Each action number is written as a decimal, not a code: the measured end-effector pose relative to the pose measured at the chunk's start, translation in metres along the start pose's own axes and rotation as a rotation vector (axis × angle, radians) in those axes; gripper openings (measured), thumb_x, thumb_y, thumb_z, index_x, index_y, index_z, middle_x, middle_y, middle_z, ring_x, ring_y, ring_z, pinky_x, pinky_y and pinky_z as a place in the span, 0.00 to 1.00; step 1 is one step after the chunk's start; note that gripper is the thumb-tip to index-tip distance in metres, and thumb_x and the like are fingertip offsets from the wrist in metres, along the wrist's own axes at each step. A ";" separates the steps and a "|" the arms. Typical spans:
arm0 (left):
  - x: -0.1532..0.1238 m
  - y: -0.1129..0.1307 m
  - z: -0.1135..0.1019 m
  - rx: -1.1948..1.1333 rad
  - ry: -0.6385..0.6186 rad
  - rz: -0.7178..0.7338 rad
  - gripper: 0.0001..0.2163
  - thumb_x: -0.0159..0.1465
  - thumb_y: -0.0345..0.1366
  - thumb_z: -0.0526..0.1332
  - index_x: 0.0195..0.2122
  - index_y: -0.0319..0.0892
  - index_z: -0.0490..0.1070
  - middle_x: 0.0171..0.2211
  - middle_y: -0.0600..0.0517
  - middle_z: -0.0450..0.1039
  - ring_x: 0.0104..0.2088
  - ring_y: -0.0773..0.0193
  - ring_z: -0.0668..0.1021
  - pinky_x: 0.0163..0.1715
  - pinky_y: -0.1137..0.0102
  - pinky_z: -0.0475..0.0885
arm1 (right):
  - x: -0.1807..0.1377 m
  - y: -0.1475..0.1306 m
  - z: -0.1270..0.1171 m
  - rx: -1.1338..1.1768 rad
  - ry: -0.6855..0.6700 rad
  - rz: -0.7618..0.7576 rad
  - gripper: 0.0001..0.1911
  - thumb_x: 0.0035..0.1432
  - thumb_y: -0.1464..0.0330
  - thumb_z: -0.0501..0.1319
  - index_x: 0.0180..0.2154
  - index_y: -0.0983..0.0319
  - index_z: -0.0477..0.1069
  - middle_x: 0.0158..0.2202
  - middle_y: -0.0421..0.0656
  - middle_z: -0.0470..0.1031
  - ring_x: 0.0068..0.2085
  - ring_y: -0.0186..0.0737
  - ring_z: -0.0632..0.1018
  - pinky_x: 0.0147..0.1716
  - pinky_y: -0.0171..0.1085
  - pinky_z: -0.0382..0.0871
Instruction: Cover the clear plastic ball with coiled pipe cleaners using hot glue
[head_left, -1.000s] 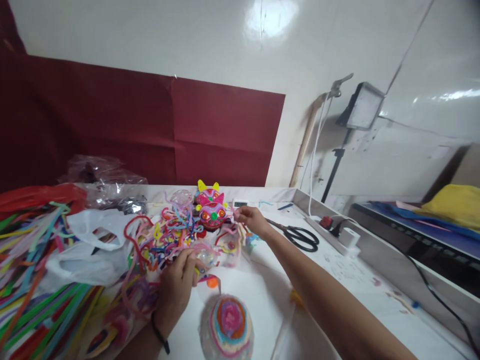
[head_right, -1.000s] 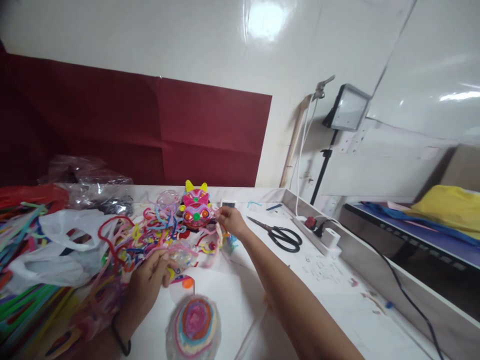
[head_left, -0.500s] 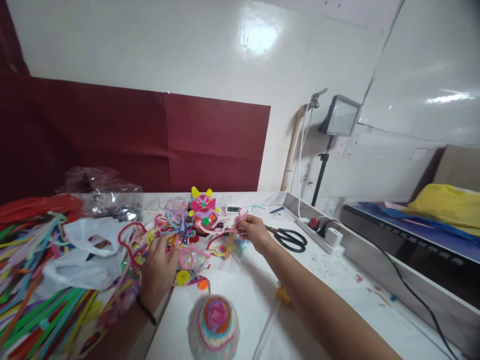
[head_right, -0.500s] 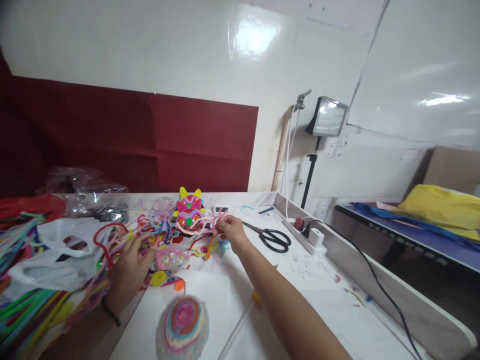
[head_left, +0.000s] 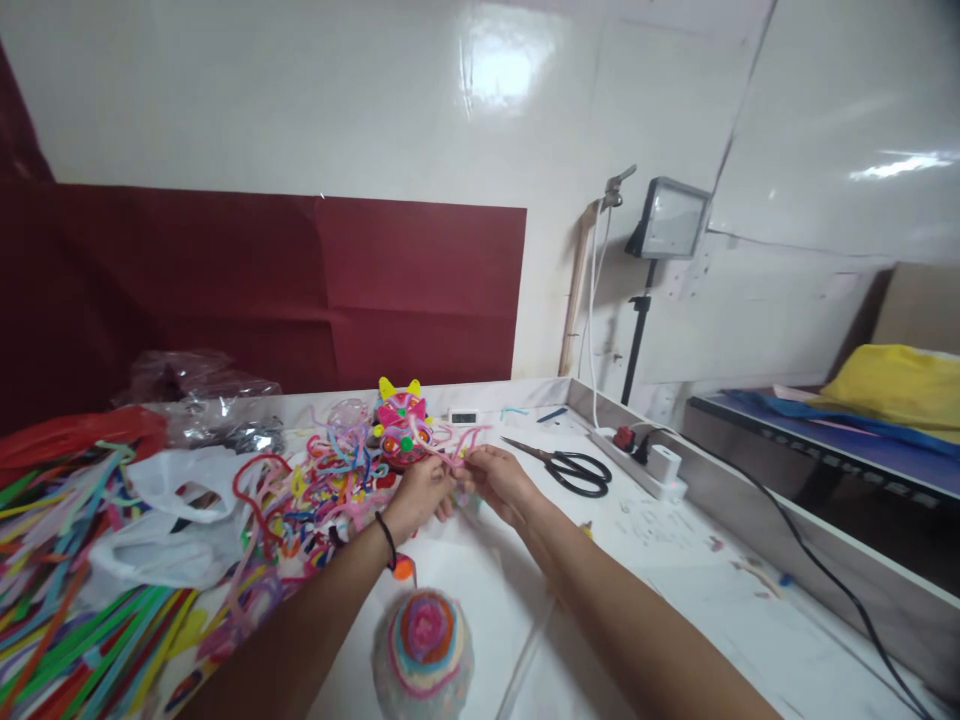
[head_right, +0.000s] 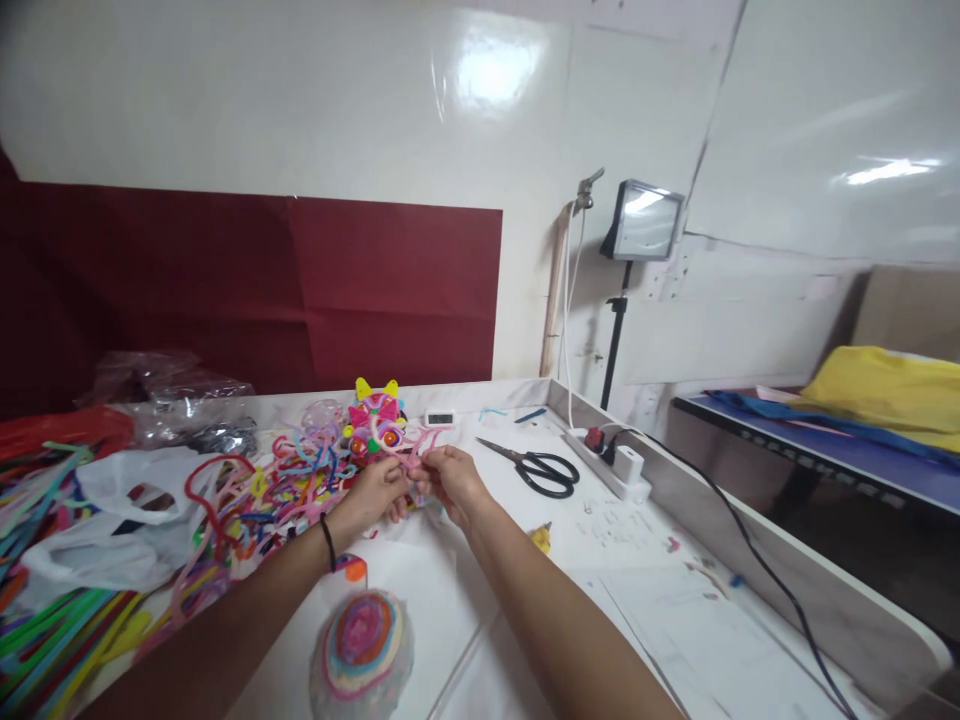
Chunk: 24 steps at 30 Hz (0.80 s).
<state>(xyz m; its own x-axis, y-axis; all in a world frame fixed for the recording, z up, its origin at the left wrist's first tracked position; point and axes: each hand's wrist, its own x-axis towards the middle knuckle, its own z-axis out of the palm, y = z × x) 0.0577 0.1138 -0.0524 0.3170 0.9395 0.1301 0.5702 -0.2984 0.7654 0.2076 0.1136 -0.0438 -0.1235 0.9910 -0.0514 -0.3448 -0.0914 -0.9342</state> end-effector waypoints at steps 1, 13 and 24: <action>0.003 0.001 0.001 0.019 -0.008 -0.001 0.14 0.69 0.38 0.61 0.53 0.39 0.68 0.50 0.46 0.72 0.44 0.57 0.78 0.42 0.58 0.77 | -0.001 -0.001 -0.002 0.005 0.015 -0.005 0.17 0.65 0.63 0.61 0.53 0.62 0.68 0.52 0.47 0.72 0.47 0.44 0.77 0.44 0.48 0.75; 0.005 0.029 -0.006 0.372 0.054 0.241 0.13 0.69 0.38 0.60 0.53 0.40 0.69 0.51 0.45 0.71 0.46 0.56 0.77 0.44 0.57 0.76 | 0.001 -0.007 -0.011 0.072 0.262 -0.146 0.18 0.65 0.63 0.61 0.53 0.62 0.68 0.53 0.47 0.72 0.47 0.45 0.77 0.45 0.48 0.74; 0.005 0.043 -0.020 0.457 0.109 0.317 0.12 0.69 0.38 0.60 0.52 0.41 0.70 0.51 0.46 0.72 0.45 0.57 0.78 0.44 0.58 0.76 | -0.005 -0.019 -0.011 0.085 0.318 -0.203 0.17 0.65 0.63 0.61 0.53 0.62 0.68 0.52 0.47 0.72 0.47 0.44 0.77 0.44 0.48 0.75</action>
<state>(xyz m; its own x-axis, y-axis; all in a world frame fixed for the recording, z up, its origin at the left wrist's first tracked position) 0.0690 0.1094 -0.0064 0.4601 0.7967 0.3918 0.7374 -0.5887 0.3311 0.2245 0.1115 -0.0297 0.2453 0.9694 0.0117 -0.4105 0.1148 -0.9046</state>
